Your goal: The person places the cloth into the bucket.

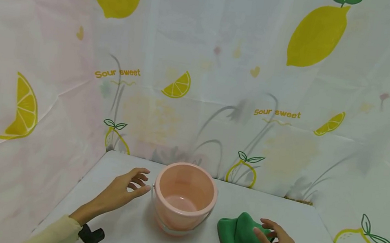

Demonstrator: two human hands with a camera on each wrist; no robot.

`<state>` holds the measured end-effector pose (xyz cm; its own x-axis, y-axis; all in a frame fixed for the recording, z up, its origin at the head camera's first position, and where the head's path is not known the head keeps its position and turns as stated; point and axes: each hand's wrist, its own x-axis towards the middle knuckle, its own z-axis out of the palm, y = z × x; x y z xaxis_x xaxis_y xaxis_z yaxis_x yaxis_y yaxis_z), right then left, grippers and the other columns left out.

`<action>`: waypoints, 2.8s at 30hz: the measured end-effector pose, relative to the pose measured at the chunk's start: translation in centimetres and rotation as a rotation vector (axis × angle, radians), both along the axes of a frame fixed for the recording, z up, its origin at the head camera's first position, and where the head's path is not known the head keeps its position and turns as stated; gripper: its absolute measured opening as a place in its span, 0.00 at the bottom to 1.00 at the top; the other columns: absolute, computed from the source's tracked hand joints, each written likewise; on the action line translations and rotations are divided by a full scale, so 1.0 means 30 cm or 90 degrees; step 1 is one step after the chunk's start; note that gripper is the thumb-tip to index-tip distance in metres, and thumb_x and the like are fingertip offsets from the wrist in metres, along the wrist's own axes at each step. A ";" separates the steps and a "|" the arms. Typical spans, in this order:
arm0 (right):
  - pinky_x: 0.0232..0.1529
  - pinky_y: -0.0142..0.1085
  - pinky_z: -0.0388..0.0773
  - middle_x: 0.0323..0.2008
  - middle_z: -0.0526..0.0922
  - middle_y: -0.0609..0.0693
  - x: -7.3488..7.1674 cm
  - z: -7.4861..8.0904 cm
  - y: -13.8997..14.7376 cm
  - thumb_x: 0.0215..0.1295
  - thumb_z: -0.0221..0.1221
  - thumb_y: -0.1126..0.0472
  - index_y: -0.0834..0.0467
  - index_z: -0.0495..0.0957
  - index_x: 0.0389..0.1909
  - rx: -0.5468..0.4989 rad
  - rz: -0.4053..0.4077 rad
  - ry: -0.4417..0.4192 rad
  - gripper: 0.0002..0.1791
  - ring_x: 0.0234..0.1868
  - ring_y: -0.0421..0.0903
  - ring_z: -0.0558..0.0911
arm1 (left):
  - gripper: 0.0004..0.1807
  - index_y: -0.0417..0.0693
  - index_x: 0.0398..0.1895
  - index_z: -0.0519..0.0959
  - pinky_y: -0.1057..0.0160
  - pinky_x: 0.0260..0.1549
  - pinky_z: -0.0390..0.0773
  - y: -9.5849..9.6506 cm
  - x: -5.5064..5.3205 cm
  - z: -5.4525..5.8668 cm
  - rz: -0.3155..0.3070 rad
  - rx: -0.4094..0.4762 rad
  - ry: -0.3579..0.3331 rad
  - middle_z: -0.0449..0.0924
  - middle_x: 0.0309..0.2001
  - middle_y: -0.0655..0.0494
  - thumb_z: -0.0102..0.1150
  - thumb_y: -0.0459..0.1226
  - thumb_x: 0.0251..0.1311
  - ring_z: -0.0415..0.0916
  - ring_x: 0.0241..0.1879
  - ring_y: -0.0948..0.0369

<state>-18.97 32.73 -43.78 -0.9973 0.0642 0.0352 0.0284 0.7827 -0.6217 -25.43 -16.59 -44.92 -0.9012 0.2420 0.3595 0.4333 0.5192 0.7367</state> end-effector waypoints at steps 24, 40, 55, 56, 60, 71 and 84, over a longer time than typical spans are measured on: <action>0.54 0.61 0.78 0.64 0.75 0.68 -0.028 -0.085 -0.014 0.64 0.67 0.36 0.63 0.72 0.69 0.077 0.062 0.001 0.44 0.61 0.67 0.76 | 0.31 0.65 0.72 0.67 0.58 0.49 0.81 0.095 -0.037 -0.003 -0.034 0.025 -0.045 0.81 0.54 0.57 0.63 0.55 0.69 0.79 0.49 0.62; 0.48 0.61 0.79 0.59 0.76 0.72 -0.057 -0.154 -0.005 0.52 0.78 0.45 0.70 0.66 0.70 0.109 0.058 -0.031 0.52 0.53 0.68 0.79 | 0.37 0.60 0.76 0.64 0.61 0.49 0.82 0.116 -0.039 -0.004 -0.054 0.024 -0.044 0.80 0.59 0.52 0.63 0.56 0.68 0.80 0.48 0.63; 0.39 0.51 0.83 0.44 0.86 0.61 -0.076 -0.174 -0.021 0.48 0.74 0.66 0.71 0.79 0.53 0.081 0.013 -0.002 0.29 0.40 0.53 0.83 | 0.36 0.63 0.76 0.64 0.60 0.49 0.81 0.116 -0.039 -0.005 -0.048 0.018 -0.055 0.80 0.59 0.53 0.64 0.56 0.67 0.79 0.48 0.63; 0.38 0.50 0.82 0.43 0.86 0.60 -0.077 -0.170 -0.022 0.47 0.73 0.66 0.71 0.79 0.53 0.074 0.007 -0.007 0.29 0.39 0.52 0.83 | 0.37 0.63 0.76 0.64 0.60 0.49 0.81 0.116 -0.039 -0.005 -0.049 0.019 -0.055 0.80 0.59 0.53 0.64 0.57 0.67 0.79 0.48 0.64; 0.38 0.50 0.82 0.44 0.86 0.60 -0.077 -0.151 -0.019 0.48 0.73 0.64 0.71 0.79 0.55 0.058 -0.012 -0.016 0.31 0.39 0.52 0.82 | 0.37 0.62 0.76 0.64 0.60 0.49 0.82 0.119 -0.038 -0.003 -0.054 0.022 -0.053 0.81 0.58 0.53 0.63 0.57 0.67 0.79 0.49 0.63; 0.36 0.47 0.83 0.50 0.85 0.64 -0.061 -0.010 -0.004 0.56 0.74 0.56 0.66 0.78 0.62 -0.019 -0.034 0.016 0.34 0.44 0.55 0.84 | 0.38 0.60 0.76 0.64 0.60 0.49 0.82 0.116 -0.039 -0.003 -0.056 0.025 -0.057 0.81 0.59 0.51 0.64 0.57 0.67 0.80 0.49 0.63; 0.41 0.50 0.84 0.58 0.80 0.68 -0.053 0.104 -0.036 0.62 0.73 0.50 0.64 0.74 0.67 -0.075 -0.035 0.049 0.37 0.49 0.59 0.83 | 0.38 0.60 0.76 0.64 0.60 0.49 0.81 0.115 -0.041 -0.005 -0.060 0.021 -0.058 0.80 0.59 0.49 0.64 0.56 0.67 0.79 0.49 0.63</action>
